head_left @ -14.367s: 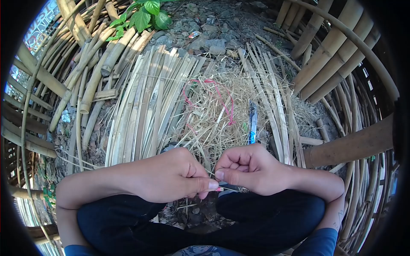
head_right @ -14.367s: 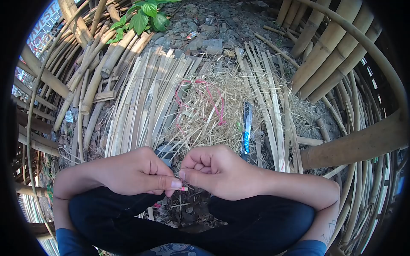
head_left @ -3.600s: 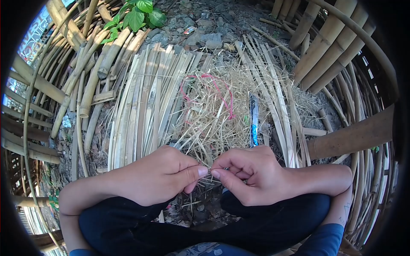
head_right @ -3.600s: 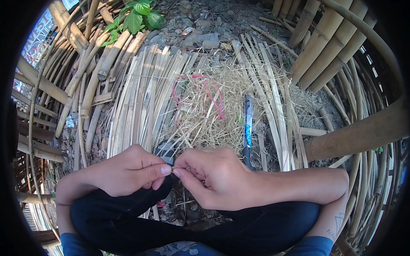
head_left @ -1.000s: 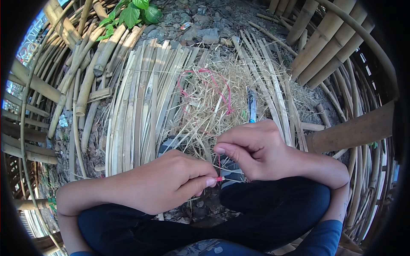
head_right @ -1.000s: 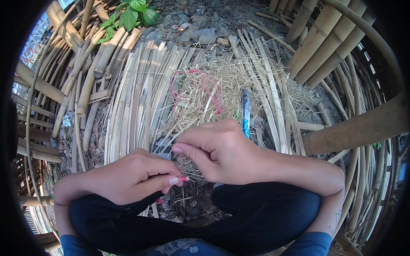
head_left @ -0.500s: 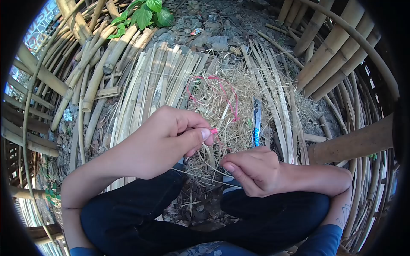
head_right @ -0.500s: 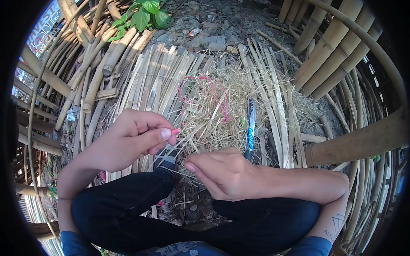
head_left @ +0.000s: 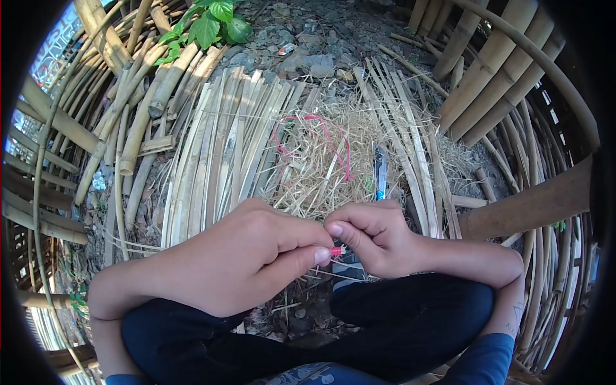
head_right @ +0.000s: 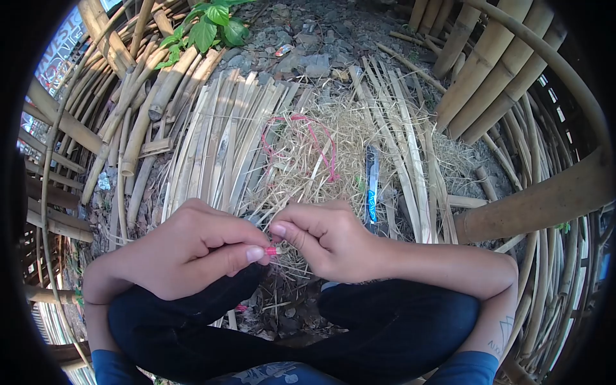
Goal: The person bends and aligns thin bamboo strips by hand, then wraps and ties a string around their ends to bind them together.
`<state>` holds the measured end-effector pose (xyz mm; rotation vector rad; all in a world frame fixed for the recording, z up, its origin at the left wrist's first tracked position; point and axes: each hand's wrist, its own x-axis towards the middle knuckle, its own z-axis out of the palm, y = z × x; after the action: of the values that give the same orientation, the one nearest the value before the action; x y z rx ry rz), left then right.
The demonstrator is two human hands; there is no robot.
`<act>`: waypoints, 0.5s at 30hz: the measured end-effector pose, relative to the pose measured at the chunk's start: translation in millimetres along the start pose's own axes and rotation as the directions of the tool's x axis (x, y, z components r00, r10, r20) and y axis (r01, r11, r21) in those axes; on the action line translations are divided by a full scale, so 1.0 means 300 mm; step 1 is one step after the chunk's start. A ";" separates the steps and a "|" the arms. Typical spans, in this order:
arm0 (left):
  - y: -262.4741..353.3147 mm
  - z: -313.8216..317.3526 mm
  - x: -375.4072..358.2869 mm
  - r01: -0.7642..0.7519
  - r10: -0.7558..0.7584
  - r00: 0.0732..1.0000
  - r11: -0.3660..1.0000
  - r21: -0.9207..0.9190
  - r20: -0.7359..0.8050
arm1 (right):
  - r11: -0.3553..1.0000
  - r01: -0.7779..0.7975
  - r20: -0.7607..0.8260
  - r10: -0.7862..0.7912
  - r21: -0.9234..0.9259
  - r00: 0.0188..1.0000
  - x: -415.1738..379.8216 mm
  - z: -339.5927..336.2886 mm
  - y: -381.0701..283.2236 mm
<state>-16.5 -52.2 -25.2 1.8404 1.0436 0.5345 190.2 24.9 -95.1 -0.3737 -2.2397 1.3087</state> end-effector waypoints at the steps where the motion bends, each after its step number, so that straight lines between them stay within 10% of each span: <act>1: 0.003 -0.007 0.001 0.065 -0.066 0.997 0.997 -0.030 -0.027 | 1.000 0.020 0.002 -0.020 -0.013 1.000 -0.012 0.009 -0.002; 7: -0.026 -0.014 0.011 0.252 -0.278 0.952 0.949 -0.188 -0.125 | 0.886 0.386 0.112 -0.370 -0.255 0.922 -0.023 0.037 -0.024; 15: -0.001 0.015 0.001 0.042 -0.044 0.997 0.999 0.035 0.067 | 0.866 0.407 0.140 -0.382 -0.291 0.913 0.022 -0.036 -0.059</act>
<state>-13.2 -54.2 -27.7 1.8488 1.0498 0.4282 191.3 27.0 -73.4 0.0367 -2.4288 0.7652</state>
